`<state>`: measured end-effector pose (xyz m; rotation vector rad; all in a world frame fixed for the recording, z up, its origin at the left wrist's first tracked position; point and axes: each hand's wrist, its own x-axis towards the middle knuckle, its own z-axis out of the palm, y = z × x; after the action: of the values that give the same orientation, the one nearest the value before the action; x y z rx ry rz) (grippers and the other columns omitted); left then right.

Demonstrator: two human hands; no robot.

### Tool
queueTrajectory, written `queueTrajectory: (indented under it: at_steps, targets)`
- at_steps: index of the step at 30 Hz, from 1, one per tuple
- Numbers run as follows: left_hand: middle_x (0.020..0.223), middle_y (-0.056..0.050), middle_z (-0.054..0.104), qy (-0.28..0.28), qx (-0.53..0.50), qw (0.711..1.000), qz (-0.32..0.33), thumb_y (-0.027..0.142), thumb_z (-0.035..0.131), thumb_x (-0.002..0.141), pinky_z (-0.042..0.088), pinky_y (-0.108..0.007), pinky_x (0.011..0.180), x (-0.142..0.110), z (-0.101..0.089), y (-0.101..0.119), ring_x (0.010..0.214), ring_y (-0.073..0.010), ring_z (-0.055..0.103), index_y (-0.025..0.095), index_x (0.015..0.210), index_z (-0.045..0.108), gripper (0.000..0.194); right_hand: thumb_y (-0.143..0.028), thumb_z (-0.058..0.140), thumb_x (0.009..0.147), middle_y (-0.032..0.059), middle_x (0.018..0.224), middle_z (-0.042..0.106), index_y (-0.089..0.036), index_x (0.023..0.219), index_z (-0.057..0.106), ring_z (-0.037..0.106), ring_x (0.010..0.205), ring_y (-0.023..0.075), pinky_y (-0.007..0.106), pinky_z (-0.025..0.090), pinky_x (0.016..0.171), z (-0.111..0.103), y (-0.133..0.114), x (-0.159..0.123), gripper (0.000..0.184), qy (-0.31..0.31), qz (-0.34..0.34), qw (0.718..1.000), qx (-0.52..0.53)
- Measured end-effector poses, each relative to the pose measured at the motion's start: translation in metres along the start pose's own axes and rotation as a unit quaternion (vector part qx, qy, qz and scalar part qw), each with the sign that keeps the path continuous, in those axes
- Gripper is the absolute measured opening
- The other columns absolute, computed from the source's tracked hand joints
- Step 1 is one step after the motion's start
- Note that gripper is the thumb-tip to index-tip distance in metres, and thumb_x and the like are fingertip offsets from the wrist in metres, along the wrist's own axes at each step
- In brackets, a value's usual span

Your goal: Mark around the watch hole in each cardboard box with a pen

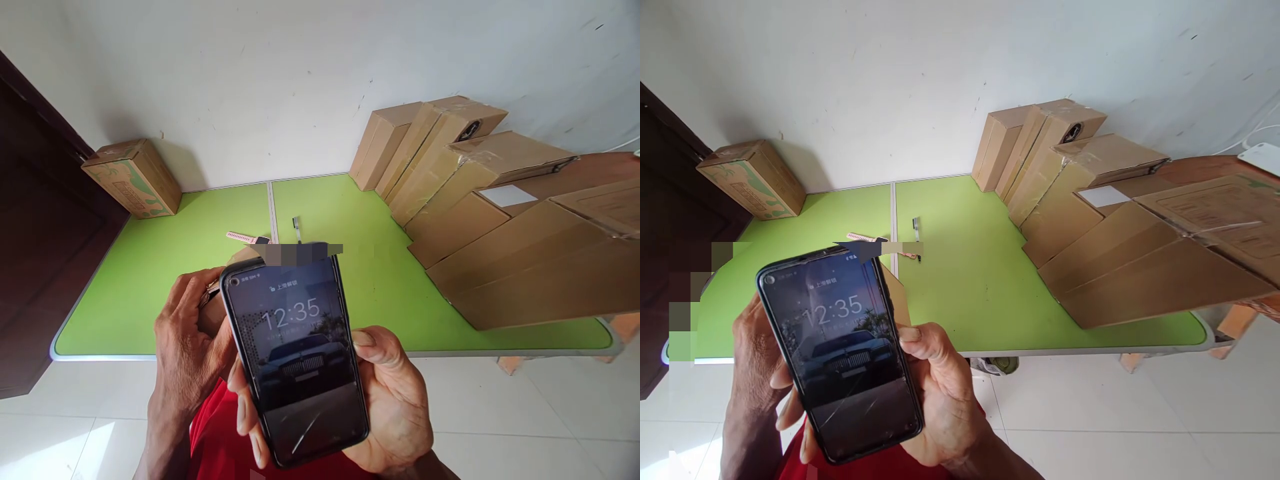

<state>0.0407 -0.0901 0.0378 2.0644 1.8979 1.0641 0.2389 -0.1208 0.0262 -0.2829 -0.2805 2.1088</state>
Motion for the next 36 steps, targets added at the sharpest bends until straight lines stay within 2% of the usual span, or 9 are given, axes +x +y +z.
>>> queueTrajectory:
  at_steps: [7, 14, 17, 20, 24, 26, 30, 33, 36]
  targets:
    - [0.103, -0.008, 0.077, 0.008, -0.012, 0.999, 0.028, 0.055, 0.065, 0.105, 0.068, -0.047, 0.085, -0.001, 0.000, -0.008, 0.096, -0.0307, 0.081, 0.024, 0.121, 0.082, 0.039, -0.076, 0.068, 0.087, 0.0191, 0.113, 0.087, -0.016, 0.121, 0.084, 0.083, 0.094, 0.0381, 0.051, 0.065, 0.084, -0.007, 0.001, -0.004, 0.070, -0.024, 0.069, 0.997, -0.033]
    - [0.117, -0.009, 0.082, 0.016, 0.013, 0.998, 0.053, 0.061, 0.065, 0.108, 0.064, -0.039, 0.087, -0.001, 0.003, -0.011, 0.102, -0.0267, 0.080, 0.021, 0.127, 0.082, 0.047, -0.076, 0.065, 0.094, 0.0180, 0.112, 0.088, -0.018, 0.119, 0.085, 0.083, 0.085, 0.0375, 0.053, 0.067, 0.077, -0.011, -0.001, -0.006, 0.067, -0.004, 0.042, 0.998, -0.045]
    - [0.119, -0.008, 0.083, 0.021, 0.016, 0.999, 0.044, 0.062, 0.070, 0.107, 0.063, -0.037, 0.086, 0.000, 0.002, -0.011, 0.104, -0.0255, 0.080, 0.022, 0.126, 0.081, 0.045, -0.080, 0.066, 0.096, 0.0194, 0.119, 0.088, -0.016, 0.123, 0.087, 0.085, 0.087, 0.0374, 0.053, 0.069, 0.075, -0.017, -0.011, -0.010, 0.072, 0.046, 0.005, 0.997, -0.060]
    - [0.122, -0.008, 0.083, 0.018, 0.014, 0.999, 0.029, 0.066, 0.070, 0.107, 0.062, -0.037, 0.087, -0.001, 0.000, -0.013, 0.107, -0.0264, 0.080, 0.023, 0.127, 0.082, 0.048, -0.081, 0.066, 0.100, 0.0168, 0.122, 0.089, -0.019, 0.125, 0.088, 0.086, 0.092, 0.0339, 0.046, 0.070, 0.074, -0.027, -0.027, -0.011, 0.071, 0.106, -0.075, 0.989, -0.077]
    - [0.125, -0.009, 0.083, 0.013, 0.021, 0.999, 0.030, 0.067, 0.070, 0.107, 0.062, -0.037, 0.086, -0.001, 0.001, -0.017, 0.108, -0.0269, 0.080, 0.024, 0.128, 0.082, 0.049, -0.072, 0.076, 0.100, 0.0139, 0.114, 0.092, -0.020, 0.123, 0.088, 0.089, 0.095, 0.0315, 0.043, 0.073, 0.081, -0.063, -0.052, 0.000, 0.059, 0.180, -0.211, 0.951, -0.135]
    - [0.125, -0.008, 0.083, 0.012, 0.019, 0.999, 0.033, 0.067, 0.070, 0.107, 0.062, -0.037, 0.087, -0.001, 0.002, -0.016, 0.109, -0.0267, 0.080, 0.025, 0.129, 0.081, 0.049, -0.070, 0.078, 0.098, 0.0139, 0.109, 0.092, -0.018, 0.120, 0.086, 0.090, 0.093, 0.0315, 0.043, 0.073, 0.082, -0.092, -0.061, 0.008, 0.057, 0.242, -0.237, 0.925, -0.173]
    - [0.123, -0.005, 0.082, 0.024, 0.012, 0.999, 0.037, 0.069, 0.070, 0.107, 0.062, -0.035, 0.087, -0.001, 0.005, -0.014, 0.107, -0.0249, 0.080, 0.026, 0.127, 0.081, 0.049, -0.062, 0.076, 0.099, 0.0117, 0.088, 0.089, -0.018, 0.103, 0.082, 0.087, 0.075, 0.0279, 0.037, 0.070, 0.074, -0.148, -0.065, 0.024, 0.045, 0.359, -0.175, 0.877, -0.266]
    - [0.121, -0.005, 0.082, 0.029, 0.017, 0.999, 0.042, 0.070, 0.070, 0.107, 0.062, -0.034, 0.083, 0.000, 0.005, -0.014, 0.104, -0.0244, 0.080, 0.027, 0.124, 0.081, 0.048, -0.060, 0.081, 0.092, 0.0105, 0.074, 0.084, -0.019, 0.095, 0.079, 0.084, 0.068, 0.0306, 0.040, 0.068, 0.069, -0.175, -0.063, 0.035, 0.041, 0.380, -0.130, 0.860, -0.315]
    - [0.123, -0.005, 0.083, 0.033, 0.022, 0.998, 0.040, 0.069, 0.069, 0.108, 0.061, -0.035, 0.084, 0.000, 0.004, -0.015, 0.106, -0.0253, 0.080, 0.027, 0.126, 0.081, 0.048, -0.069, 0.081, 0.087, 0.0074, 0.072, 0.080, -0.022, 0.091, 0.075, 0.080, 0.070, 0.0314, 0.042, 0.065, 0.069, -0.187, -0.061, 0.043, 0.047, 0.382, -0.110, 0.837, -0.376]
